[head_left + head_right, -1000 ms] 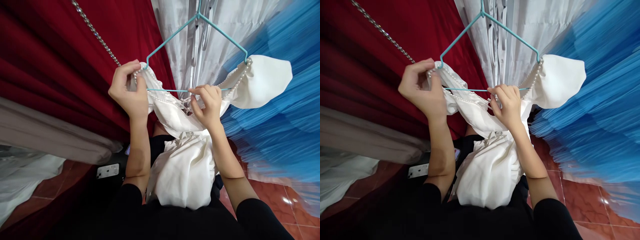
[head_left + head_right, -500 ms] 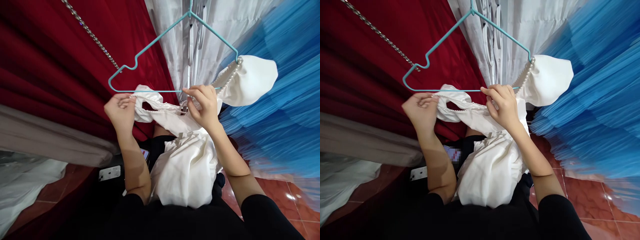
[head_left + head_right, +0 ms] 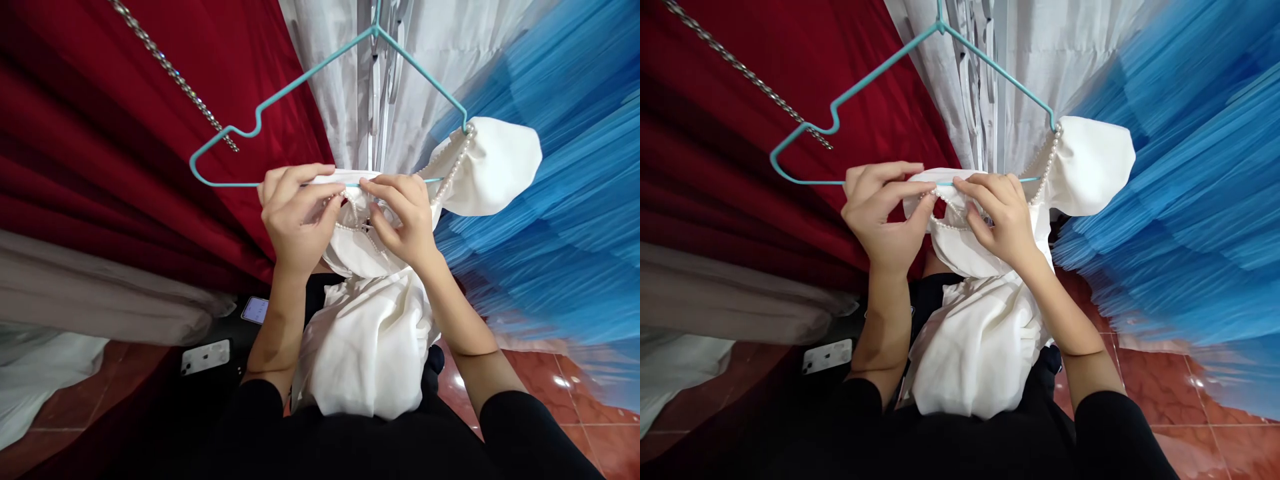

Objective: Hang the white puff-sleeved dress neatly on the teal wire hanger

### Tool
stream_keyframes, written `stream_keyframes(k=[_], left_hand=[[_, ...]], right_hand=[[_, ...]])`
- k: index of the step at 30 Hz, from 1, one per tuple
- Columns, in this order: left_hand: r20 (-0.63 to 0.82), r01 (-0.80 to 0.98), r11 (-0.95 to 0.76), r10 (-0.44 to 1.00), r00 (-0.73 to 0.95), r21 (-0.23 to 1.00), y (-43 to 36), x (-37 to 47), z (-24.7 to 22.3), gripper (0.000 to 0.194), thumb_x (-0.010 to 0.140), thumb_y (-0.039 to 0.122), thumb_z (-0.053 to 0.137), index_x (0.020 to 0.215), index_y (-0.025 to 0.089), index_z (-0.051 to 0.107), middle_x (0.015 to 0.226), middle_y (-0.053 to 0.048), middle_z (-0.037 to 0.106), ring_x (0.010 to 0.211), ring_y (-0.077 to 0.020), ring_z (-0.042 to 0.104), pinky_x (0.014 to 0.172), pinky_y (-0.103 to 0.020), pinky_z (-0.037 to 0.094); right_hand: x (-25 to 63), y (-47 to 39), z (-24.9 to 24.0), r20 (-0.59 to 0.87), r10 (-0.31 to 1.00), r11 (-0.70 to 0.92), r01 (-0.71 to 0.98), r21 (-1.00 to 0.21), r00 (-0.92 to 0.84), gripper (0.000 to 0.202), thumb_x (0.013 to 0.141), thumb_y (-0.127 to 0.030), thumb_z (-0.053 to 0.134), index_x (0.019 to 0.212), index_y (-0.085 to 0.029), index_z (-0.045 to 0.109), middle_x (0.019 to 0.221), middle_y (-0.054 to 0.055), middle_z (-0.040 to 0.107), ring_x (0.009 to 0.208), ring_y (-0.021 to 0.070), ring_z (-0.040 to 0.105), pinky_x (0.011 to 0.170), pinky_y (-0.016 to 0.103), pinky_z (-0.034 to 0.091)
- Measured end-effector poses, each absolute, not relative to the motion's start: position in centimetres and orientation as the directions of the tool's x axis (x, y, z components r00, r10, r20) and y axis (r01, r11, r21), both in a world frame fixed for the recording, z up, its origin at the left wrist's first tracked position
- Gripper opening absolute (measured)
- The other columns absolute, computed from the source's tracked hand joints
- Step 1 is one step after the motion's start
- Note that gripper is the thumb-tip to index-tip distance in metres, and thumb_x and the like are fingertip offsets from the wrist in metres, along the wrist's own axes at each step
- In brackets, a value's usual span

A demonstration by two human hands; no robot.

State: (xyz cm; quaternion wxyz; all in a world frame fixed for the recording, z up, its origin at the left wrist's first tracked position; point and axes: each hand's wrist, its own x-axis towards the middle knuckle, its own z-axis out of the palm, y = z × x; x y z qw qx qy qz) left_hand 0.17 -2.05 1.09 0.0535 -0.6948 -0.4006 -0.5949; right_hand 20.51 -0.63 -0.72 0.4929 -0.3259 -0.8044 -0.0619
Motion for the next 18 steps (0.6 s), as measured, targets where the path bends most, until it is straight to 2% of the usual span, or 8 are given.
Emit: stream_keyframes(k=[3,7,9,12,14,16,18], left_hand=[[0.836,0.652,-0.632,0.549,-0.004,0.419,-1.6,0.3,1.4,0.023,0.092,0.007,0.081,0.104,0.027,0.081,0.102,0.001,0.084,0.098,-0.0248,0.073,0.102,-0.045,0.047],[0.762,0.700,-0.558,0.646,0.029,0.446,-0.9,0.2,1.7,0.021,0.095,0.010,0.075,0.104,0.028,0.080,0.103,0.000,0.083,0.096,-0.0258,0.071,0.103,-0.046,0.047],[0.739,0.711,-0.552,0.671,0.067,0.437,-0.7,0.0,1.8,0.020,0.095,0.011,0.075,0.101,0.029,0.081,0.100,-0.001,0.081,0.095,-0.0263,0.069,0.103,-0.047,0.046],[0.744,0.697,-0.580,0.661,0.100,0.421,-0.5,-0.2,1.7,0.022,0.095,0.009,0.074,0.098,0.029,0.082,0.094,-0.001,0.078,0.093,-0.0264,0.067,0.103,-0.049,0.045],[0.747,0.698,-0.583,0.657,0.104,0.416,-0.4,-0.4,1.6,0.023,0.096,0.009,0.074,0.099,0.030,0.083,0.092,-0.001,0.076,0.093,-0.0265,0.067,0.103,-0.049,0.045],[0.742,0.712,-0.567,0.663,0.096,0.414,-0.4,-0.6,1.4,0.023,0.096,0.010,0.073,0.099,0.031,0.084,0.091,-0.001,0.075,0.093,-0.0266,0.066,0.103,-0.050,0.045],[0.739,0.719,-0.557,0.668,0.091,0.415,-0.4,-0.8,1.4,0.023,0.097,0.011,0.073,0.099,0.032,0.085,0.092,-0.001,0.076,0.093,-0.0263,0.067,0.101,-0.049,0.046]], right_hand=[[20.8,-0.5,-0.5,0.812,0.479,0.776,0.593,-0.215,-0.333,0.033,0.108,-0.024,0.056,0.140,-0.028,0.066,0.130,0.006,0.077,0.118,0.0250,0.072,0.103,0.047,0.051],[22.3,0.2,0.5,0.799,0.502,0.774,0.584,-0.244,-0.331,0.030,0.110,-0.033,0.055,0.136,-0.032,0.070,0.129,0.006,0.077,0.121,0.0271,0.072,0.110,0.053,0.054],[23.9,0.8,1.5,0.851,0.477,0.727,0.641,-0.243,-0.218,0.028,0.110,-0.039,0.056,0.132,-0.034,0.071,0.129,0.007,0.075,0.126,0.0304,0.070,0.116,0.060,0.052],[26.8,2.3,3.0,0.938,0.347,0.619,0.753,-0.224,-0.006,0.030,0.102,-0.047,0.069,0.130,-0.033,0.072,0.130,0.010,0.072,0.131,0.0350,0.066,0.119,0.065,0.049],[28.3,3.2,3.6,0.939,0.344,0.576,0.785,-0.228,0.020,0.029,0.098,-0.042,0.075,0.125,-0.034,0.071,0.123,0.009,0.075,0.124,0.0328,0.068,0.113,0.060,0.054],[29.1,3.8,3.9,0.899,0.438,0.533,0.803,-0.268,0.009,0.021,0.097,-0.030,0.074,0.116,-0.036,0.071,0.115,0.006,0.078,0.114,0.0281,0.072,0.104,0.052,0.059],[29.3,3.9,4.3,0.859,0.511,0.483,0.813,-0.325,0.039,0.018,0.095,-0.020,0.072,0.108,-0.032,0.073,0.108,0.004,0.081,0.104,0.0241,0.074,0.096,0.045,0.060]])
